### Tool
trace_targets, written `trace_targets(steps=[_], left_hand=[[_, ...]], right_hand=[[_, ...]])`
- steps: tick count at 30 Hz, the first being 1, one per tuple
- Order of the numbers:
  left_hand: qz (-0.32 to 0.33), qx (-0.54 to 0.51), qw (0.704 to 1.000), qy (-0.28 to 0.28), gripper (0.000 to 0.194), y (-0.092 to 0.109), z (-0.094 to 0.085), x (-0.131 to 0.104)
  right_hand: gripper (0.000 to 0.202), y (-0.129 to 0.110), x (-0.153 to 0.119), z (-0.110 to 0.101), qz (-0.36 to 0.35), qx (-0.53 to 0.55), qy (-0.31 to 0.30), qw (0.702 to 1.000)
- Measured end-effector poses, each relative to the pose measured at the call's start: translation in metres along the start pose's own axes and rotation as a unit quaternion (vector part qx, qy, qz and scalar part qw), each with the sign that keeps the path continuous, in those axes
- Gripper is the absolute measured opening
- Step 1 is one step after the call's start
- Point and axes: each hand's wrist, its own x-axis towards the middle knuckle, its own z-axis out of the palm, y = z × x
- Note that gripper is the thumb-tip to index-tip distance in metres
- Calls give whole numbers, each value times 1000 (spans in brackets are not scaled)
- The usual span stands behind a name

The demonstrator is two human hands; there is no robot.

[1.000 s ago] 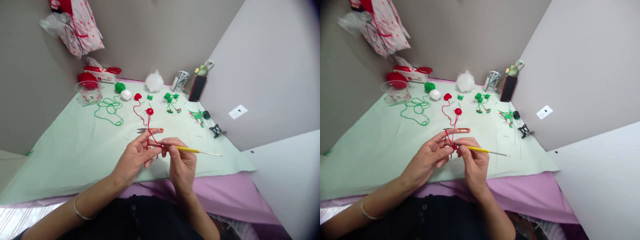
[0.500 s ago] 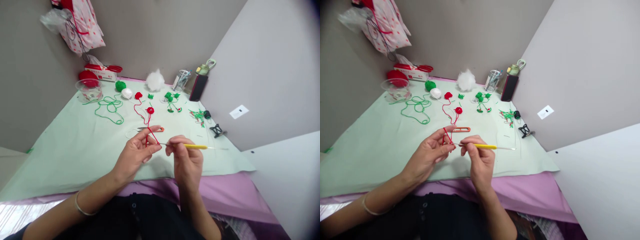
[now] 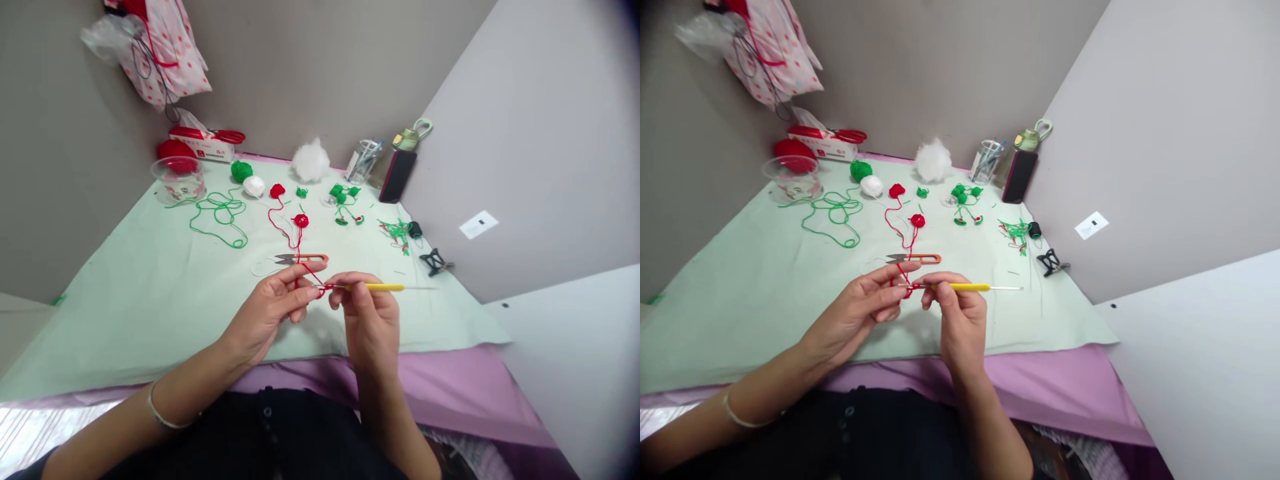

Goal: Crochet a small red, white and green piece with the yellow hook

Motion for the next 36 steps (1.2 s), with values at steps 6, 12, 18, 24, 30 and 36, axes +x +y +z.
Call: trace_targets(steps=[6,12,18,24,30,36], left_hand=[[21,24,999,-6,34,3,-2,-2],[23,17,999,-16,50,-2,0,-3],[-69,-85,994,-13,40,3,0,-4],[2,-32,999,-18,45,1,4,-4],[28,14,1000,-1,37,-2,2,-3],[-12,-48,999,15,45,-2,4,-1]], right_hand=[[25,-9,-7,-2,-63,-92,-24,994],[34,2,-19,-5,-317,-379,-80,866],[31,1,-16,0,-239,-281,-2,930],[21,-4,-6,4,-108,-110,-30,988],[24,-1,-11,8,-135,-181,-10,974],[38,5,-17,10,-307,-342,0,888]])
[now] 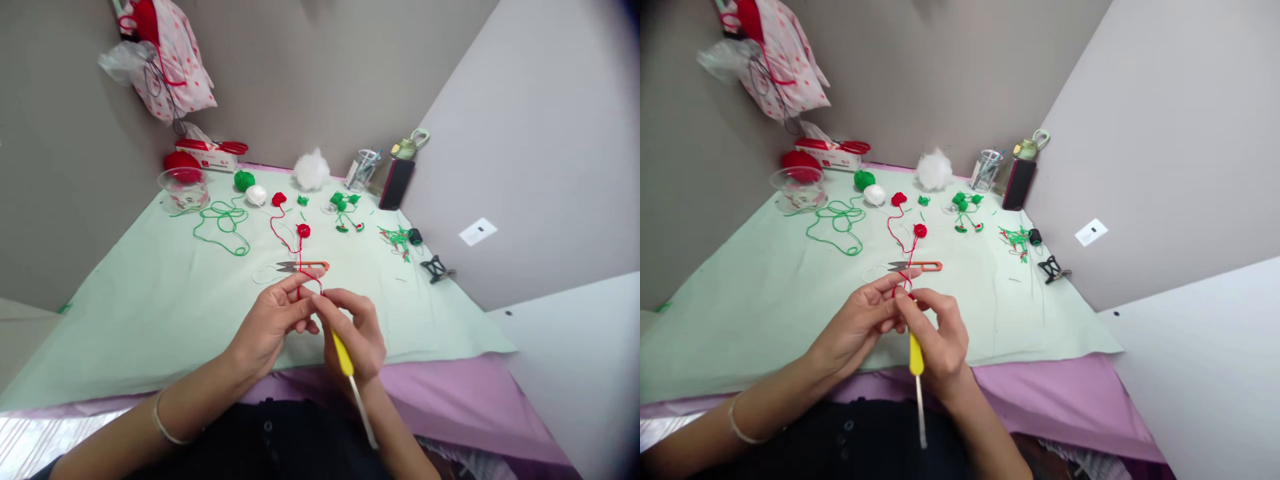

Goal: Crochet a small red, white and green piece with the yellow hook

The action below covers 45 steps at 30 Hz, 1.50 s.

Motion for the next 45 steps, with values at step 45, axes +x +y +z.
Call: trace_targets(steps=[45], left_hand=[[36,67,997,10,46,1,1,-2]], right_hand=[[19,0,10,-3,209,251,-13,945]])
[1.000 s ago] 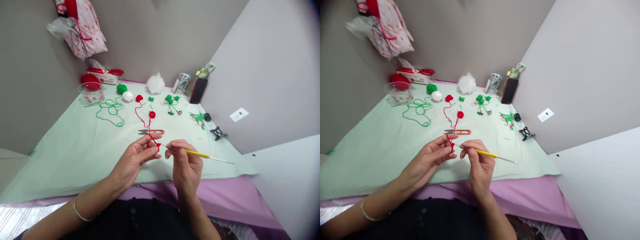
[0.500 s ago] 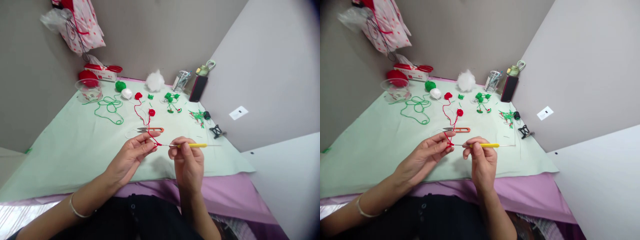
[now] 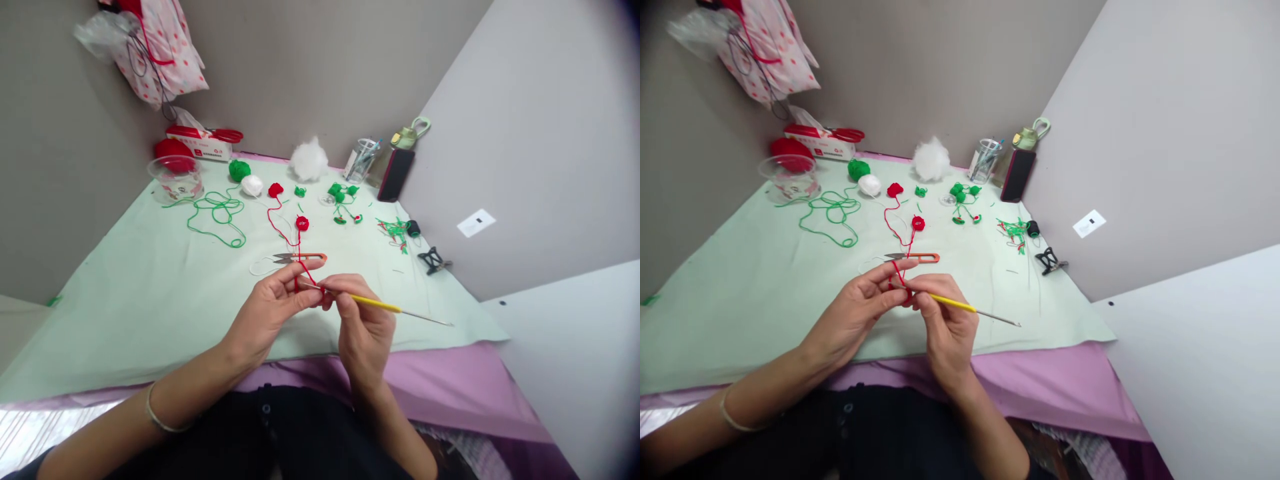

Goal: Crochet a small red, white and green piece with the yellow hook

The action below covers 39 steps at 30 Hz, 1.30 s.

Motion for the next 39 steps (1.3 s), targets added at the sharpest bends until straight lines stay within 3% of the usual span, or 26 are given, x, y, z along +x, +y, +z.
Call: trace_targets(steps=[5,9,15,17,20,22,23,26,29,32,35,37,39], left_hand=[[-5,-15,1000,-11,50,1,3,0],[-3,0,1000,19,48,2,2,-1],[-4,2,1000,26,47,0,0,0],[5,10,1000,21,47,-2,-1,0],[23,3,1000,12,49,-7,-1,0],[-13,-38,999,7,47,-9,-2,2],[-43,-65,997,4,45,-9,-3,3],[-95,-109,989,-3,37,-6,-7,6],[-45,-75,996,-3,37,-4,-8,7],[32,-11,999,17,44,-8,-5,6],[50,1,998,30,50,-11,-2,3],[30,-12,999,25,52,-11,-1,2],[8,-23,1000,19,50,-10,-1,2]], right_hand=[[16,7,-1,0,63,54,25,996],[21,12,-2,-1,120,80,48,988],[21,10,-2,-1,115,71,54,989],[20,10,-4,0,83,28,41,995],[23,12,-10,2,-67,-130,20,989],[33,14,-12,2,-164,-209,22,964],[34,15,-12,1,-178,-217,26,960],[24,13,-4,-5,-73,-121,47,989],[23,9,3,-8,31,-3,55,998],[18,7,2,-4,-17,-70,23,997],[23,9,-4,1,-107,-165,19,980],[23,11,-6,2,-94,-143,29,985],[19,13,-4,1,-33,-76,36,996]])
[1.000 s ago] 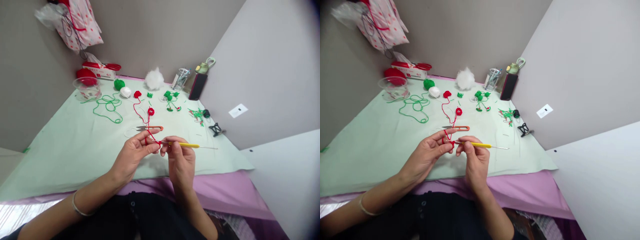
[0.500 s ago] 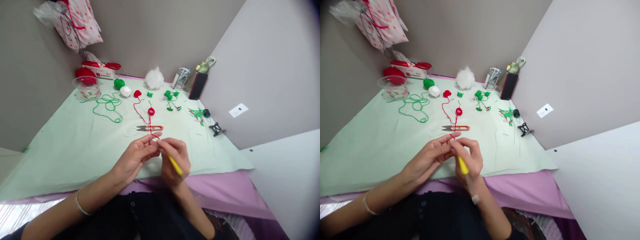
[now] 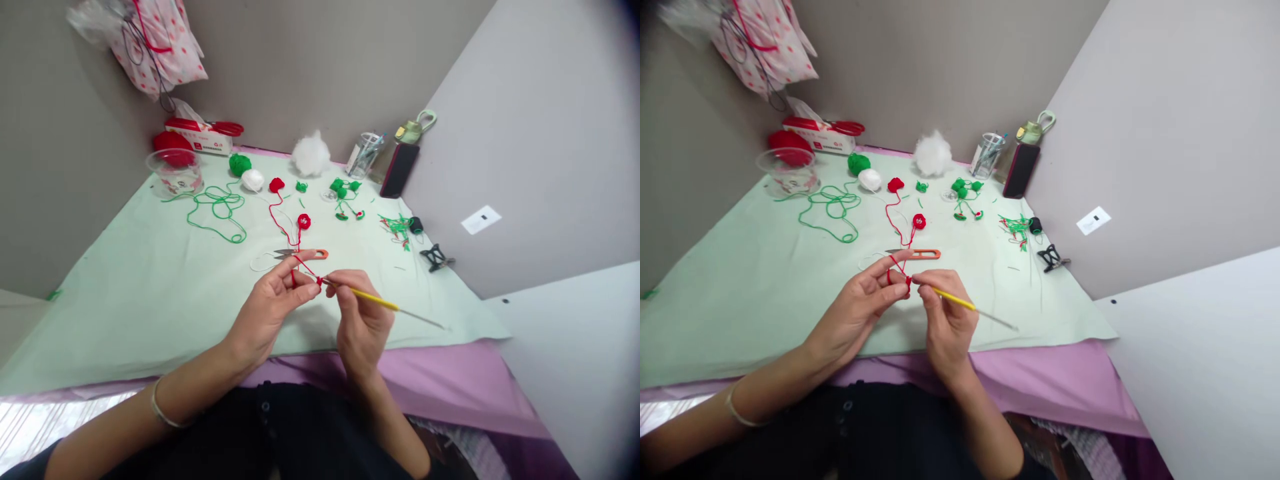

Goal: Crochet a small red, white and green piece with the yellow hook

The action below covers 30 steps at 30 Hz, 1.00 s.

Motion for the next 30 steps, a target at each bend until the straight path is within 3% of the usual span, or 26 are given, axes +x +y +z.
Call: trace_targets(steps=[6,13,17,19,21,23,26,28,30], left_hand=[[-44,-41,998,-16,51,2,0,1],[-102,-121,987,-18,43,4,-5,2],[-86,-124,988,-42,37,7,-8,3],[-51,-83,994,-42,37,5,-7,3],[9,-17,1000,-22,40,2,-6,2],[65,44,997,-1,43,-2,-4,0],[70,66,995,-3,47,-6,-2,-1],[28,38,999,-13,49,-6,-1,-1],[-16,1,1000,-17,49,-5,-1,0]], right_hand=[[15,6,6,-3,163,169,31,972],[18,7,11,-3,211,241,54,946],[19,8,14,-8,234,250,39,939],[17,5,12,-9,215,232,13,948],[12,1,7,-8,152,162,-21,975],[14,-2,1,-4,42,27,-30,998],[34,-3,-6,1,-127,-157,6,979],[39,-2,-7,3,-147,-162,19,976],[33,-2,-4,1,-86,-83,8,993]])
